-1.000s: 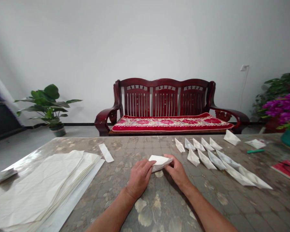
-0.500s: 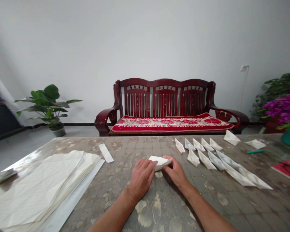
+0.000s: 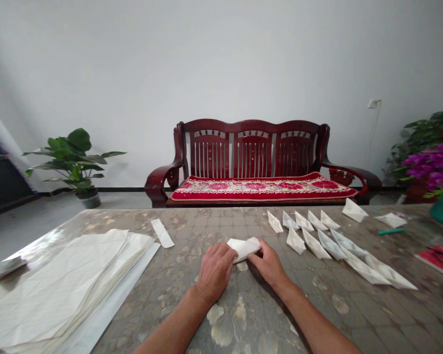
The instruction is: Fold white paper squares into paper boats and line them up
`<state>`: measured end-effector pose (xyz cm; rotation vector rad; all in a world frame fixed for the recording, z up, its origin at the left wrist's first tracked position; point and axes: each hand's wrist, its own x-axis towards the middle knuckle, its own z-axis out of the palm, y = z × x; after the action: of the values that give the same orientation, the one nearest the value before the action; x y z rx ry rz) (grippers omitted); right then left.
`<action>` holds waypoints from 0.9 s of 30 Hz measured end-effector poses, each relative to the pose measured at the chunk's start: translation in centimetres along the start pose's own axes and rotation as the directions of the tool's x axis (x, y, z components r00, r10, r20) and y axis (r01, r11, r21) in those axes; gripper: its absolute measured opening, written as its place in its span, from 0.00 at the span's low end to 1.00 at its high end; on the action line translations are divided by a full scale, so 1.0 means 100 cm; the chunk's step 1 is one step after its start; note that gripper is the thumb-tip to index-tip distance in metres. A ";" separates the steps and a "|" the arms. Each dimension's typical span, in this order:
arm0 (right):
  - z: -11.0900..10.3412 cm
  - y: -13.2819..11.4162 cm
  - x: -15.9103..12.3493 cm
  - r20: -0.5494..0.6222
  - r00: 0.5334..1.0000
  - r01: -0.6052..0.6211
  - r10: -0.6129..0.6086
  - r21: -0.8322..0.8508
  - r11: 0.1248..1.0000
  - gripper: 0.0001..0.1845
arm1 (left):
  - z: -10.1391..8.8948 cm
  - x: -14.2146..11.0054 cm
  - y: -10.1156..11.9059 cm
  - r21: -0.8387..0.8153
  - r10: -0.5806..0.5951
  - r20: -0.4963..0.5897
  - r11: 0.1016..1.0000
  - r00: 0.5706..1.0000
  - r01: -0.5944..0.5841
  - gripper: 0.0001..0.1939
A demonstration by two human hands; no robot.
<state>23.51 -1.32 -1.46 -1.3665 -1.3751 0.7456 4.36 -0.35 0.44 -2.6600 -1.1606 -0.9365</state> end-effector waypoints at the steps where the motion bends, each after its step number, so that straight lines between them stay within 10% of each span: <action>1: 0.000 0.000 0.000 0.002 1.000 -0.001 0.001 -0.003 1.000 0.21 | 0.000 0.000 -0.001 0.000 -0.010 0.019 1.000 1.000 0.010 0.06; 27: 0.000 -0.001 0.000 0.023 0.999 -0.023 0.025 -0.086 0.996 0.22 | 0.000 0.001 -0.001 0.042 -0.075 0.152 0.997 0.986 0.069 0.09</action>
<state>23.49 -1.30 -1.35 -1.4471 -1.4263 0.7279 4.35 -0.24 0.43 -2.7187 -1.2997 -0.7227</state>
